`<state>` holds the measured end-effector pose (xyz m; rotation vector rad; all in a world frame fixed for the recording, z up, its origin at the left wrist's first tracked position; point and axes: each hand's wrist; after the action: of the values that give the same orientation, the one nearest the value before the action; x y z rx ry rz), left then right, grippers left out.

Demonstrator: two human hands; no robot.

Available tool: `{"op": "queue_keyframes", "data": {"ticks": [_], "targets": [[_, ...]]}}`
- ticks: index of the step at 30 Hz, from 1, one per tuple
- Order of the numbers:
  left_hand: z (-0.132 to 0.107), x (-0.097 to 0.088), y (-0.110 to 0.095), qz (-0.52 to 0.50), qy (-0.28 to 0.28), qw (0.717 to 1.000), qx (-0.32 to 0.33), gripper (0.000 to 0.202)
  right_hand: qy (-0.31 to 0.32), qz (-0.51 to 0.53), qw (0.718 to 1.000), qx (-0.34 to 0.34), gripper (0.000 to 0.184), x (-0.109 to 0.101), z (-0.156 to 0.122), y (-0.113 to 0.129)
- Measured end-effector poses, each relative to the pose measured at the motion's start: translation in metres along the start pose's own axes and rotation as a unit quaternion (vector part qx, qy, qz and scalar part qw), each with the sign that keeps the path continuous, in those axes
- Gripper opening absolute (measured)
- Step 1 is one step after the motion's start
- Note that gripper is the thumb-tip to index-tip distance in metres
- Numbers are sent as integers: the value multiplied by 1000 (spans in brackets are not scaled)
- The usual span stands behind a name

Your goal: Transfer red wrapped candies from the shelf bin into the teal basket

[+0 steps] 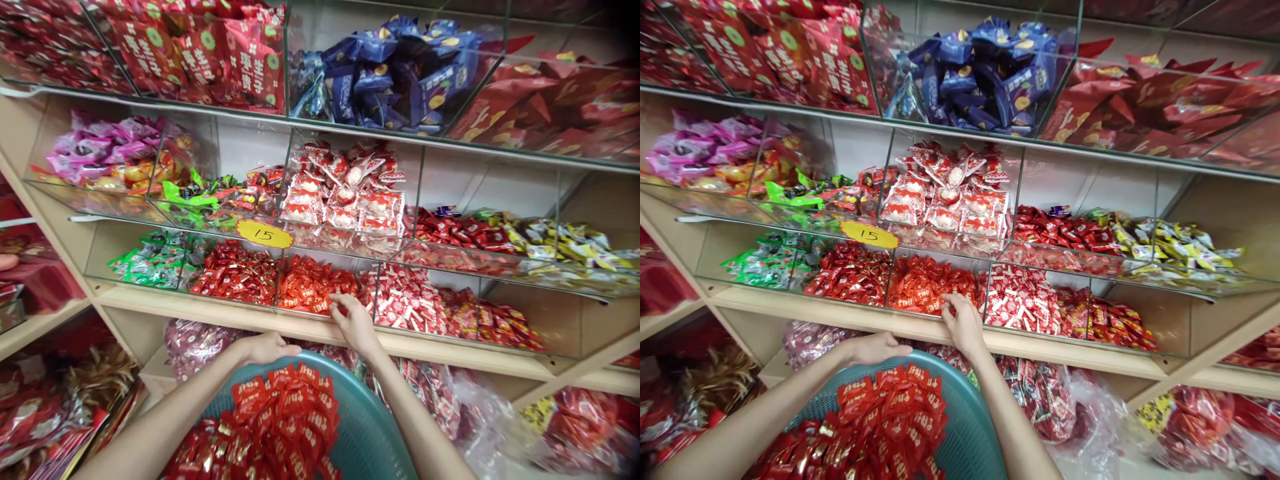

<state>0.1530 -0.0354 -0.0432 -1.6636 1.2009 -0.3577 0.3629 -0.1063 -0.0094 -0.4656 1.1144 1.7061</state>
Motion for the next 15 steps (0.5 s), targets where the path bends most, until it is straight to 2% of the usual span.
{"op": "queue_keyframes", "data": {"ticks": [4,10,13,15], "targets": [[-3,2,-5,1,-1,1000,-1,67,-8,-12,1000,3,18,1,-1,0],[-3,1,-5,17,-7,1000,-7,65,-131,-1,991,-20,18,-8,-8,17],[-1,0,-3,11,-5,1000,-8,65,-128,103,986,-28,16,-14,-14,38],[1,1,0,-6,3,1000,1,63,-69,222,973,-6,15,-14,-18,52]]}}
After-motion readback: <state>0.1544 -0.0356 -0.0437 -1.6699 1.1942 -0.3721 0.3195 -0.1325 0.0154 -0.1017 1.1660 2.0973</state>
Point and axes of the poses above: each hand's wrist, its own z-axis towards the middle knuckle, its own x-axis out of the palm, y = z × x, and after that the axes turned 14 degrees about -z, right-handed
